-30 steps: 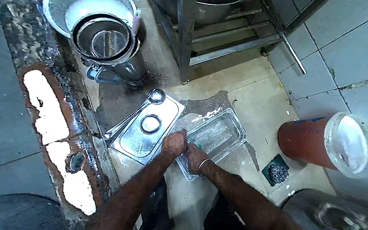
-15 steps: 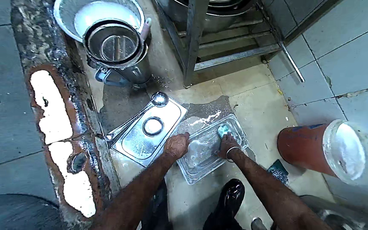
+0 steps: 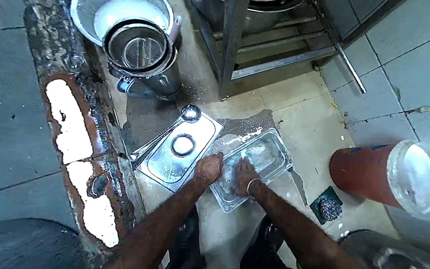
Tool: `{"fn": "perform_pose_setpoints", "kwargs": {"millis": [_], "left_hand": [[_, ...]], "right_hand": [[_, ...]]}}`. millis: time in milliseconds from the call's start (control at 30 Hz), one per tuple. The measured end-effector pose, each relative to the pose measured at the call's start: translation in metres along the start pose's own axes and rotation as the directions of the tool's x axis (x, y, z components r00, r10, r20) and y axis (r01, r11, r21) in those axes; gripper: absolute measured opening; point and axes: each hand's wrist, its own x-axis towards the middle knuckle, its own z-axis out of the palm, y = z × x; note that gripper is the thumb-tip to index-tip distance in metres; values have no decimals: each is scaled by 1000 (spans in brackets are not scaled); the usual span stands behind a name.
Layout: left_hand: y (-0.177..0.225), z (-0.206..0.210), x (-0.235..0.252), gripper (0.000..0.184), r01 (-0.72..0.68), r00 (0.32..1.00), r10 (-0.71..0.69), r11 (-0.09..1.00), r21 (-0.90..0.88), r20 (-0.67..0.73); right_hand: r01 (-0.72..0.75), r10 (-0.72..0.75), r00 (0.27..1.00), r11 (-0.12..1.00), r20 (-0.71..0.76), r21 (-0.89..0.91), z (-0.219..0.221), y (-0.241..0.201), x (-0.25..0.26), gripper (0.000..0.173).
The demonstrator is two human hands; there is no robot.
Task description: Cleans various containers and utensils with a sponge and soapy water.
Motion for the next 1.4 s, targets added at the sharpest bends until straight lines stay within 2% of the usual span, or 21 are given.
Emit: {"fn": "perform_pose_setpoints", "kwargs": {"millis": [100, 133, 333, 467, 600, 733, 800, 833, 900, 967, 1033, 1067, 1100, 1200, 1267, 1333, 1400], "left_hand": [[1, 1, 0, 36, 25, 1000, -25, 1000, -9, -4], [2, 2, -1, 37, 36, 999, -36, 999, -7, -5], [6, 1, -3, 37, 70, 997, -70, 997, 12, -14], [7, 0, -5, 40, 88, 996, -88, 996, 15, 1], [7, -5, -9, 40, 94, 996, -94, 996, 0, -3], [2, -6, -11, 40, 49, 999, -50, 997, -61, -11], [-5, 3, -10, 41, -70, 988, 59, 995, -74, -143], [-10, 11, -11, 42, -165, 959, 148, 985, -51, -240], [-20, 29, -21, 42, -370, 842, 349, 928, 30, -411], [-30, 39, -44, 59, -551, 776, 532, 833, 45, -338], [-34, 45, -63, 80, -652, 752, 651, 758, 29, -103], [-36, 53, -66, 84, -672, 738, 674, 738, 53, -25], [-37, 60, -68, 78, -676, 736, 675, 733, 77, 38], [-35, 69, -65, 28, -644, 764, 642, 753, 136, 64], [-36, 67, -63, 22, -660, 749, 659, 730, 176, 75], [-39, 58, -63, 18, -710, 698, 715, 685, 161, 37], [-31, 49, -71, 19, -783, 609, 770, 622, 8, -188]], "right_hand": [[212, -211, 972, 977, 101, 0, 13, -33, -3, 85], [242, -241, 963, 970, 123, 6, 15, -39, -2, 81], [255, -254, 931, 967, 262, 31, 4, -33, -19, 64], [260, -204, 911, 959, 359, -113, -7, -33, -29, 61], [309, -231, 913, 930, 336, -199, -21, -31, -45, 61], [388, -347, 915, 895, 204, -221, -27, 1, -74, 58], [321, -306, 946, 928, 106, -190, -32, 27, -86, 52], [273, -263, 962, 946, 78, -175, -40, 41, -90, 48], [196, -192, 981, 969, 42, -149, -56, 70, -96, 46], [128, -132, 990, 989, -41, -80, -64, 99, -104, 44], [50, -38, 985, 996, -170, 68, -64, 122, -116, 42], [21, 20, 970, 986, -242, 166, -60, 131, -121, 41], [5, 83, 946, 962, -313, 272, -54, 138, -125, 41], [51, 215, 872, 853, -439, 519, -33, 151, -127, 40], [93, 267, 835, 794, -482, 600, -28, 153, -129, 37], [121, 339, 772, 753, -538, 647, -36, 154, -135, 32], [128, 407, 694, 742, -594, 658, -51, 156, -146, 30]]}}
